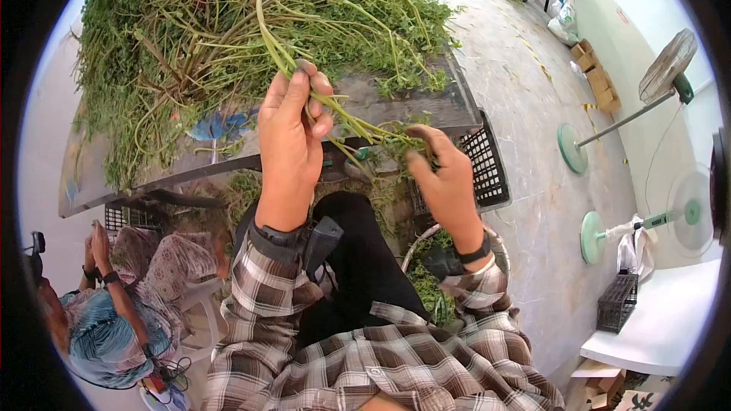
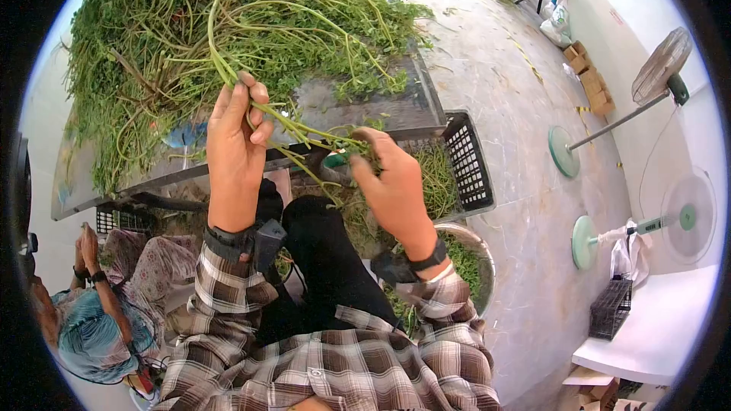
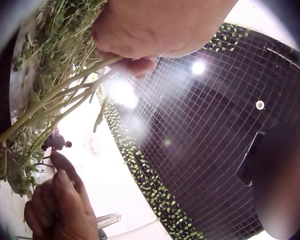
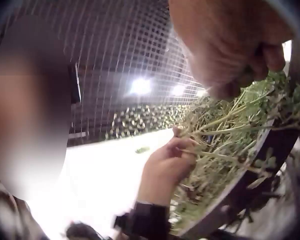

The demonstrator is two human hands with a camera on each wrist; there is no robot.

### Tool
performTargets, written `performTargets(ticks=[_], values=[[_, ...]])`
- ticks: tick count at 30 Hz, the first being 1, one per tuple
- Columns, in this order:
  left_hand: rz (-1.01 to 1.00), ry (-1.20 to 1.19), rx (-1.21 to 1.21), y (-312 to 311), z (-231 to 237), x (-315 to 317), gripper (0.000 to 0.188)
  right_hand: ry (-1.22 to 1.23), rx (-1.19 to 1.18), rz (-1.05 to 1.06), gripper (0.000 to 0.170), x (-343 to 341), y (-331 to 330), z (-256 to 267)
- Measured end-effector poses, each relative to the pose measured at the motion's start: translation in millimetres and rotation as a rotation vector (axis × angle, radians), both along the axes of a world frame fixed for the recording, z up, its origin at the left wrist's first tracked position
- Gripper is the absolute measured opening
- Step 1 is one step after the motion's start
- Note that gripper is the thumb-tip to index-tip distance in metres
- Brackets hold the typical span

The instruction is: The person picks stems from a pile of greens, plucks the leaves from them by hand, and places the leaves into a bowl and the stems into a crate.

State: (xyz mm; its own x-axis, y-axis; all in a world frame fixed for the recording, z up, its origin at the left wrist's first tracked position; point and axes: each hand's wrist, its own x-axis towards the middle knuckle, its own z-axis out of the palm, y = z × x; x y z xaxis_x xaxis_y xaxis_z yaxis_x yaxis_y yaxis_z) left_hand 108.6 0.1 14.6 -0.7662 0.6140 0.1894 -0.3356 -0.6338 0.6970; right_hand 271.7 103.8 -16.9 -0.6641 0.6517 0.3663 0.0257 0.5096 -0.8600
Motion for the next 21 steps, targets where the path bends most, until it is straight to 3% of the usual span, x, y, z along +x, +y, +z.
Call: performTargets(ticks=[1, 3, 5, 15, 18, 19, 21], values=[[-0.018, 0.000, -0.004, -0.2, 0.4, 1.1, 0.012, 0.008, 0.189, -0.009, 0.026, -6.6, -2.2, 2.2], [-0.034, 0.001, -0.009, 0.1, 0.6, 0.8, 0.012, -0.016, 0.249, -0.023, 0.024, -14.5, 0.7, -3.7], [-0.029, -0.008, -0.018, -0.3, -1.1, -0.5, 0.012, -0.006, 0.464, -0.039, 0.022, -20.5, 5.3, -13.5], [0.002, -0.012, -0.040, -2.4, -1.1, -4.2, 0.013, -0.076, 0.407, -0.108, 0.014, -14.5, 7.8, -7.9], [-0.028, -0.018, -0.034, -0.7, -1.9, 0.4, 0.012, 0.025, 0.125, -0.153, 0.010, -11.5, 18.9, -11.1], [-0.050, -0.024, -0.042, 0.6, -2.1, 2.9, 0.012, 0.026, 0.126, -0.154, 0.010, -10.6, 22.2, -14.9], [-0.073, -0.032, -0.050, 3.2, -3.3, 8.0, 0.012, 0.219, -0.543, -0.116, 0.008, -9.6, 27.5, -19.4]])
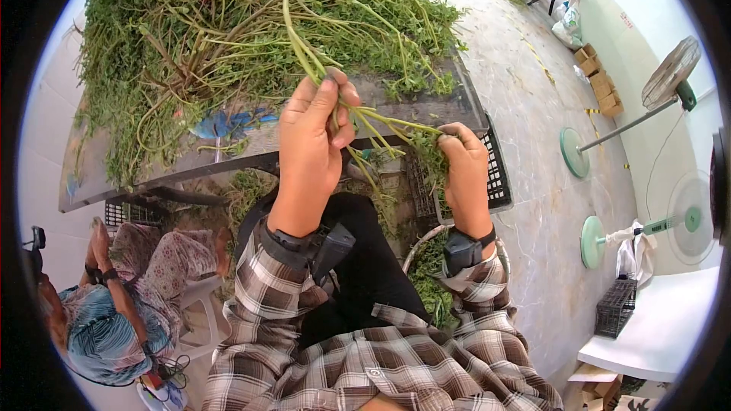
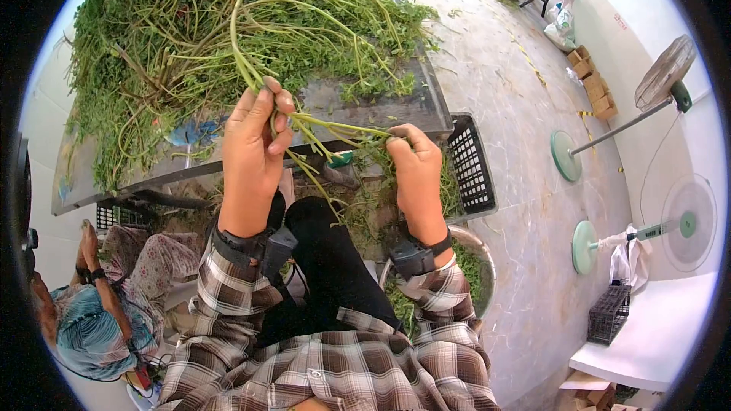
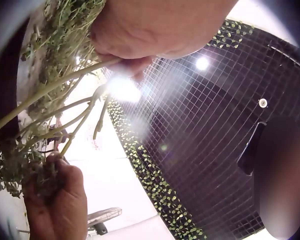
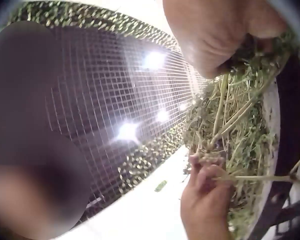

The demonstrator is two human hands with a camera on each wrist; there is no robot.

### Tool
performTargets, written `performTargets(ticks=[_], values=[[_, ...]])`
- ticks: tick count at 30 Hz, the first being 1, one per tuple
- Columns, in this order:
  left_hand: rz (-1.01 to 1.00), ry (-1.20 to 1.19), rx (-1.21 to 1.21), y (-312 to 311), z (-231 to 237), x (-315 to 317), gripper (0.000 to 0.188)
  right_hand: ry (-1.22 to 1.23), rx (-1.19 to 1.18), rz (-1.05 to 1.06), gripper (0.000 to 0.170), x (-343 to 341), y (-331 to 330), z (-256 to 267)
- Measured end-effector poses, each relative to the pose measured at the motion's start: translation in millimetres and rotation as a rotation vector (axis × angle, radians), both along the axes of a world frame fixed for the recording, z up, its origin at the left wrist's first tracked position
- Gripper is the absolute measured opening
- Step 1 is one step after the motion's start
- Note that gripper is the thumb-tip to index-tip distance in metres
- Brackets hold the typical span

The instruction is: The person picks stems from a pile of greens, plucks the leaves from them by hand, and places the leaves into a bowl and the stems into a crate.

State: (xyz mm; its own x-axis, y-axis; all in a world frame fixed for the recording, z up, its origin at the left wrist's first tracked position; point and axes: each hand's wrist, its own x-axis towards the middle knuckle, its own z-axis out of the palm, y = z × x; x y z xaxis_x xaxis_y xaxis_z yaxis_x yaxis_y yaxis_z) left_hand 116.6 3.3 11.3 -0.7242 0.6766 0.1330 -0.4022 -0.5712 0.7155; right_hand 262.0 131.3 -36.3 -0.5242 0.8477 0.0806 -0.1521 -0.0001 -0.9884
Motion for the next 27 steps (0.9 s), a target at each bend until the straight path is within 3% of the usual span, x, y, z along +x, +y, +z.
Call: performTargets(ticks=[4, 7, 8, 10, 14, 16, 18, 20, 21, 22, 24, 27], values=[[-0.046, 0.005, 0.012, 2.2, 0.1, 5.9, 0.012, 0.166, -0.310, 0.008, 0.011, 4.1, -1.3, 8.2], [0.127, 0.039, -0.020, -5.8, 7.8, -5.3, 0.012, 0.216, -0.421, -0.034, 0.008, 25.1, 21.6, -7.2], [0.124, 0.073, 0.090, -9.5, 6.1, -14.6, 0.012, 0.267, -0.450, -0.119, 0.008, 28.2, 28.2, -12.7], [0.134, 0.058, 0.100, -13.3, 8.4, -16.6, 0.012, 0.361, -0.506, -0.035, 0.010, 37.6, 28.6, -7.3], [0.075, 0.011, 0.095, -7.9, 3.6, -11.8, 0.013, 0.320, -0.438, -0.001, 0.012, 35.9, 14.7, 9.7], [0.071, 0.002, 0.108, -8.0, 3.3, -14.0, 0.012, 0.302, -0.242, 0.146, 0.016, 29.1, 13.9, 9.6], [0.084, -0.001, 0.106, -7.8, 3.3, -16.7, 0.012, 0.250, -0.173, 0.150, 0.014, 27.6, -0.5, 16.0], [0.096, -0.009, 0.105, -7.9, 2.2, -18.3, 0.013, -0.159, 0.053, 0.134, 0.011, 23.1, -15.2, 20.5], [0.081, -0.008, 0.115, -8.6, 1.3, -19.0, 0.012, -0.236, 0.321, 0.169, 0.015, 21.3, -18.3, 19.4], [0.065, -0.007, 0.124, -9.1, 0.6, -19.4, 0.011, -0.237, 0.320, 0.167, 0.015, 17.2, -23.3, 17.1], [0.057, -0.010, 0.122, -9.1, 0.0, -19.8, 0.011, -0.177, 0.640, 0.105, 0.022, 8.0, -33.3, 12.6], [0.045, -0.016, 0.125, -9.2, -1.1, -20.2, 0.011, -0.221, 0.747, 0.091, 0.028, -0.8, -36.5, 6.0]])
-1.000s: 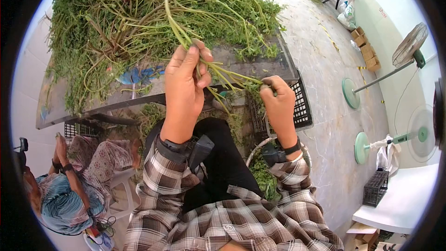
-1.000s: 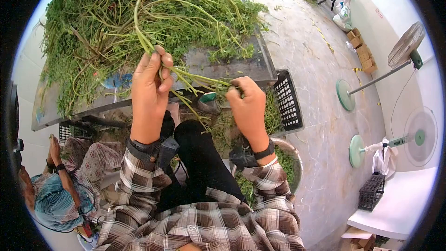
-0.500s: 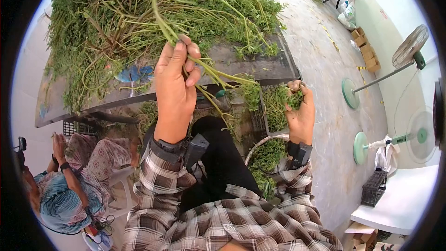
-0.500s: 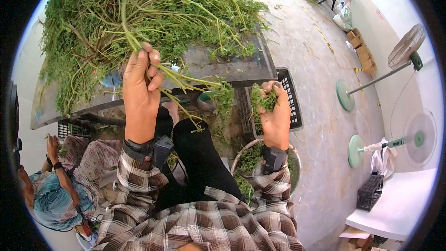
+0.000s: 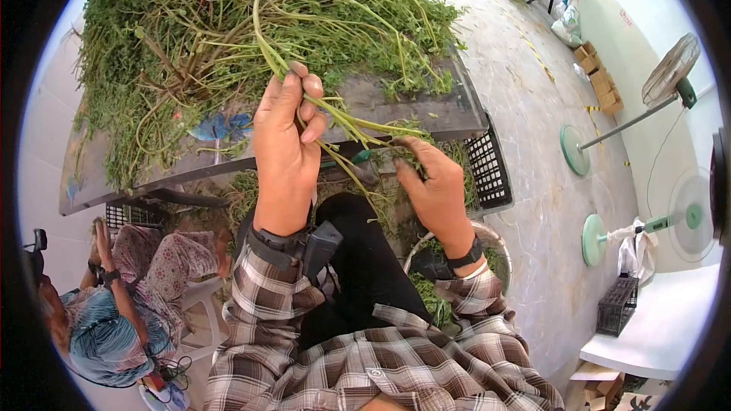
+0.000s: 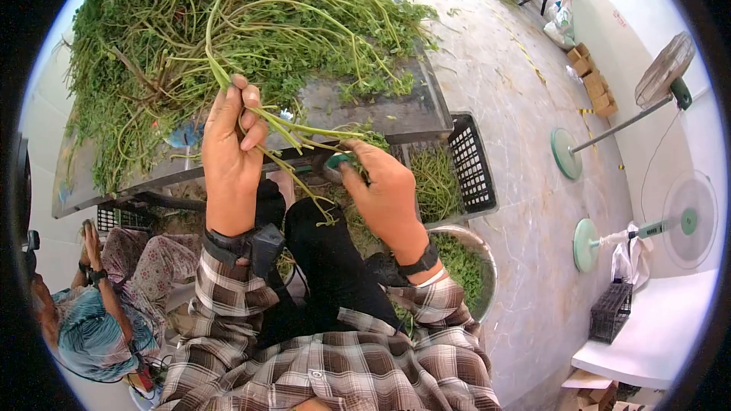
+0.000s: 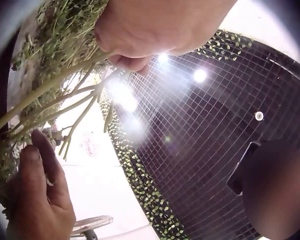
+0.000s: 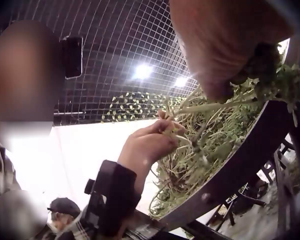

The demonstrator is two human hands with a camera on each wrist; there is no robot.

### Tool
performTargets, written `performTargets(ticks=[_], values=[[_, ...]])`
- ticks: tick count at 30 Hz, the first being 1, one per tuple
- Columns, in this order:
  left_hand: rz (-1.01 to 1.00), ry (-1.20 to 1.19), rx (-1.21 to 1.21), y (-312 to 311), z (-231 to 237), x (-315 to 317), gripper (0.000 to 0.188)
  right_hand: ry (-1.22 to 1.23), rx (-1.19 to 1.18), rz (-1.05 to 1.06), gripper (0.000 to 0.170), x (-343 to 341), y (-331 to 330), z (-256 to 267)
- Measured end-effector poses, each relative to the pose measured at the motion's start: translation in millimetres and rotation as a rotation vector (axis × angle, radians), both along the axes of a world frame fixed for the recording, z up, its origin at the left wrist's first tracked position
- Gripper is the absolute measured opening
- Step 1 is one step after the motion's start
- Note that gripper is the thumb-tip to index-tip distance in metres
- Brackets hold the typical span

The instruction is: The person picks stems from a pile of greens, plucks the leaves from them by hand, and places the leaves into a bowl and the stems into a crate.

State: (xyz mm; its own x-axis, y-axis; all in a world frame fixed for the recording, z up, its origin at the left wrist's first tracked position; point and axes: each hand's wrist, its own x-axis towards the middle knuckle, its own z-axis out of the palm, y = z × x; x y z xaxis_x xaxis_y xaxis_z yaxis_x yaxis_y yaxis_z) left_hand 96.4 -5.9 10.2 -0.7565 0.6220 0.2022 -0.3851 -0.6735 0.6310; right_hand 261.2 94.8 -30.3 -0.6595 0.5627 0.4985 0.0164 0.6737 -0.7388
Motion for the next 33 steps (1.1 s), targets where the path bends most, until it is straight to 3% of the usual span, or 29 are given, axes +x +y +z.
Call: performTargets(ticks=[4, 14, 16, 17, 19, 20, 23, 25, 27, 29, 33], values=[[-0.014, -0.020, -0.002, 0.3, 2.0, 2.6, 0.011, -0.050, 0.183, -0.063, 0.027, -13.3, -2.8, -5.2], [-0.012, -0.028, -0.032, -1.1, 2.5, 3.2, 0.013, 0.003, 0.208, -0.055, 0.016, -19.5, 2.6, -13.2], [-0.032, -0.039, -0.043, 0.4, 0.6, 5.7, 0.013, -0.025, -0.103, -0.059, 0.014, -13.2, 8.7, -9.7], [-0.032, -0.038, -0.043, 1.4, -0.4, 6.9, 0.013, -0.024, -0.103, -0.060, 0.014, -10.8, 11.9, -10.9], [-0.061, -0.050, -0.067, 3.9, -1.6, 9.6, 0.013, 0.109, -0.635, -0.059, 0.013, -7.9, 17.7, -13.1], [-0.065, -0.056, -0.057, 5.0, -1.4, 11.5, 0.013, 0.204, -0.771, -0.001, 0.012, -6.4, 19.3, -13.3], [-0.088, -0.069, -0.064, 7.8, -0.9, 17.0, 0.013, 0.253, -0.906, -0.030, 0.012, -0.2, 24.5, -12.8], [-0.017, -0.044, -0.045, 1.5, 2.5, 6.4, 0.013, 0.177, -0.828, -0.177, 0.014, 13.8, 42.2, -16.6], [0.064, -0.017, -0.023, -3.5, 4.5, -4.7, 0.012, 0.391, -1.098, -0.226, 0.013, 35.6, 56.4, -24.2], [0.064, -0.041, 0.064, -7.4, 3.4, -8.9, 0.015, 0.393, -0.946, -0.303, 0.013, 64.9, 85.9, -49.2], [0.026, -0.040, 0.064, -5.6, 4.2, -4.5, 0.015, 0.310, -0.745, -0.440, 0.015, 94.9, 115.9, -48.1]])
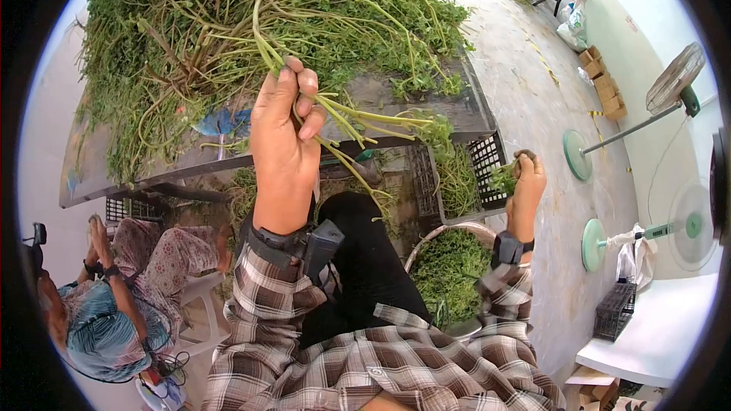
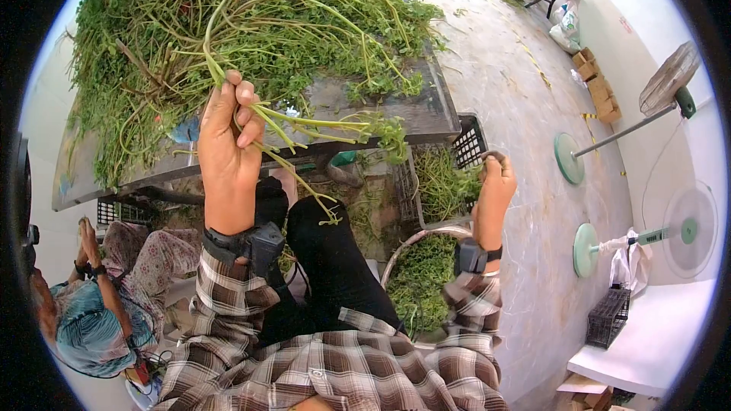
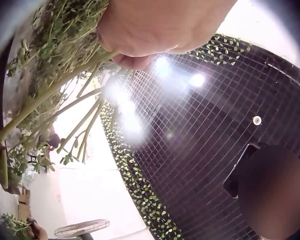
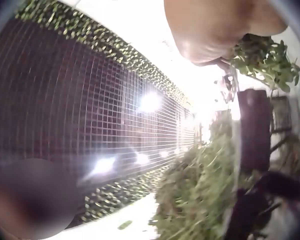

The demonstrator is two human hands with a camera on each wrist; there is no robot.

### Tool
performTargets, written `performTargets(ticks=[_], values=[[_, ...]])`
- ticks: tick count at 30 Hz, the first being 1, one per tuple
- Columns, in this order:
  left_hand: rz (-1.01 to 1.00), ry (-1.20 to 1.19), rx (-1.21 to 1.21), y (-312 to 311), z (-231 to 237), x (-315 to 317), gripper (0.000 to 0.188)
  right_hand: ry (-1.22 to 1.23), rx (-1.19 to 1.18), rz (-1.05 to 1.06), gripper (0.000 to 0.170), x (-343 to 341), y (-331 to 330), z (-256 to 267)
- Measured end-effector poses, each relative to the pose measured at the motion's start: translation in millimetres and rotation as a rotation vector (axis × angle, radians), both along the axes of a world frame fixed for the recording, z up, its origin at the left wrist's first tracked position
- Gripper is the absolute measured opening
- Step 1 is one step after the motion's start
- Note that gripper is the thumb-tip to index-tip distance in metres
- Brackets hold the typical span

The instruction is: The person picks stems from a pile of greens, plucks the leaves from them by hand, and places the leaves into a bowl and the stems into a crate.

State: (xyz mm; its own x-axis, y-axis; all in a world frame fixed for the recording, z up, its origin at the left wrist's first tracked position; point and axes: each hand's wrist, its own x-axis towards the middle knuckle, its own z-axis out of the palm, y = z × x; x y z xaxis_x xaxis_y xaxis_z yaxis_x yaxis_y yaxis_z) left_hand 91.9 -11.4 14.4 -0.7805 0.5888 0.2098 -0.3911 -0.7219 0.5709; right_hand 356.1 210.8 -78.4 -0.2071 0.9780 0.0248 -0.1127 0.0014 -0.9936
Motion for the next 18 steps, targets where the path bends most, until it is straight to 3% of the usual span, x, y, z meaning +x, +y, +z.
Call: performTargets(ticks=[3, 4, 6, 8, 10, 11, 13, 14, 16, 18], values=[[-0.014, -0.002, 0.017, 1.5, -0.4, 0.3, 0.015, -0.675, 0.427, 0.079, 0.023, 20.2, 37.4, -23.1], [-0.009, -0.002, 0.023, 1.5, 0.1, 0.6, 0.015, -0.674, 0.434, 0.081, 0.023, 20.1, 38.7, -23.3], [-0.035, -0.008, 0.019, 1.8, 0.4, 2.7, 0.015, -0.906, 0.919, -0.023, 0.025, 21.6, 38.7, -24.0], [-0.051, -0.012, 0.020, 3.7, 1.2, 5.7, 0.015, -0.774, 0.772, 0.033, 0.024, 1.6, 14.0, 10.6], [-0.075, -0.010, 0.013, 4.8, 0.2, 8.4, 0.015, -0.476, 0.382, 0.244, 0.023, -22.6, -19.6, 53.4], [-0.096, 0.008, 0.020, 5.6, -0.2, 8.9, 0.015, -0.473, 0.376, 0.237, 0.023, -32.1, -27.7, 62.0], [-0.125, 0.032, 0.030, 7.0, 0.4, 8.6, 0.015, -0.422, 0.707, 0.451, 0.024, -49.5, -38.1, 75.5], [-0.140, 0.038, 0.032, 6.7, 0.0, 7.9, 0.015, -0.421, 0.707, 0.445, 0.024, -58.8, -42.5, 82.6], [-0.152, 0.043, 0.037, 6.3, 0.7, 8.7, 0.016, -0.505, 1.087, 0.622, 0.028, -76.3, -49.9, 92.1], [-0.137, 0.052, -0.021, 5.5, 3.8, 10.3, 0.012, -0.464, 1.116, 0.704, 0.029, -90.9, -57.0, 91.5]])
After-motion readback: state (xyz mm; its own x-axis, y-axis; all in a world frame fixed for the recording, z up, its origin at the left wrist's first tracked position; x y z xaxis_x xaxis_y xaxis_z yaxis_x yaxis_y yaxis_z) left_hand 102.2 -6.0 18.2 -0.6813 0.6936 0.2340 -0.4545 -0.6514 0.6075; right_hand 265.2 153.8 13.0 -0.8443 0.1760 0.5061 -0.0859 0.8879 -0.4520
